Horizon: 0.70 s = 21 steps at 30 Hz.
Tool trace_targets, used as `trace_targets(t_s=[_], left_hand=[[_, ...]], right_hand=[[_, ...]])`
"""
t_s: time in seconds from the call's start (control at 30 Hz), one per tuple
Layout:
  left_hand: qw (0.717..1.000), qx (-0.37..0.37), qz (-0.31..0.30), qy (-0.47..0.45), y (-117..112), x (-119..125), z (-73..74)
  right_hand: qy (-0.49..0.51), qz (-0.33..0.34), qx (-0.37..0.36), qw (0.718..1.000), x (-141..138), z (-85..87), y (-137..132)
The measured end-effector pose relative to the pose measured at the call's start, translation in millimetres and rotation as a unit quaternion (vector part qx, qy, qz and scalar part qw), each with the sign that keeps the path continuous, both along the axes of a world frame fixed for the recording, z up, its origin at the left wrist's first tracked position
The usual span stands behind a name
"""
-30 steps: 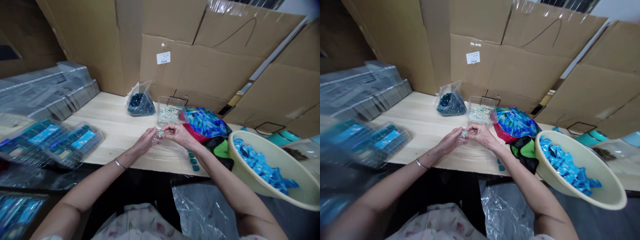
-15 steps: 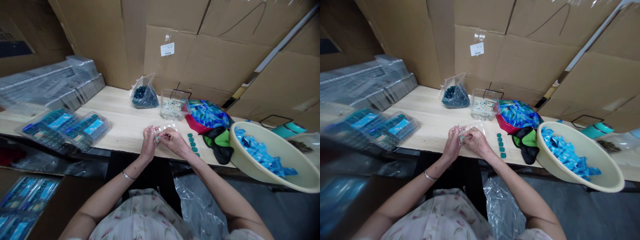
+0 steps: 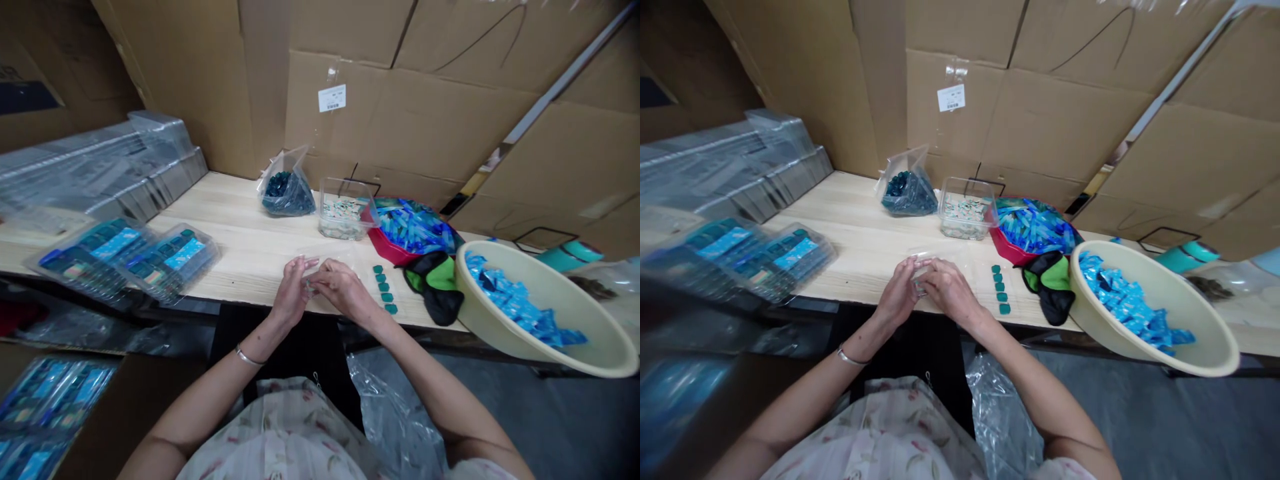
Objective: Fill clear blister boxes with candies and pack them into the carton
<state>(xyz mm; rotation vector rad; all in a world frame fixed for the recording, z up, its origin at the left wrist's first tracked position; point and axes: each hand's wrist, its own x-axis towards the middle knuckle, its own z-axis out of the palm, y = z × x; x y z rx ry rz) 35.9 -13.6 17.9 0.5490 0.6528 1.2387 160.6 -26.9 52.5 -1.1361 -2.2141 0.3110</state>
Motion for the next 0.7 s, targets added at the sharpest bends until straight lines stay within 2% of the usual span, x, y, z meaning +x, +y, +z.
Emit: trace_targets(t_s=[0.1,0.17,0.23,0.33,0.4,0.47,0.53,0.6,0.7], left_hand=[[1.000,-0.014,-0.006,0.001,3.9,-4.5,-2.9],[1.000,-0.025,-0.013,-0.001,6.6,-8.6,-4.0],[0.999,-0.042,-0.023,-0.001,8.5,-12.6,-3.4],[0.998,-0.061,-0.031,0.006,8.7,-15.9,0.3],[0.998,-0.060,-0.032,0.014,7.4,-17.1,3.2],[0.998,-0.054,-0.029,0.026,6.1,-19.9,5.0],[0.997,-0.053,-0.026,0.043,5.9,-25.8,5.0],[0.996,-0.060,-0.021,0.064,7.5,-33.7,3.2],[0.994,-0.069,-0.025,0.086,12.8,-42.9,-0.6]], right_hand=[[-0.055,0.016,0.014,0.998,1.4,7.2,3.7],[-0.061,-0.013,0.013,0.998,8.9,16.9,20.1],[-0.062,-0.087,0.029,0.994,21.9,30.0,50.5],[-0.070,-0.225,0.061,0.970,45.7,47.8,110.4],[-0.107,-0.277,0.018,0.955,59.0,50.3,143.9],[-0.156,-0.315,-0.024,0.936,67.6,42.9,160.6],[-0.176,-0.333,-0.007,0.926,73.4,29.5,157.4],[-0.175,-0.340,0.030,0.923,82.1,17.9,138.7],[-0.180,-0.387,0.030,0.904,112.7,18.2,103.7]])
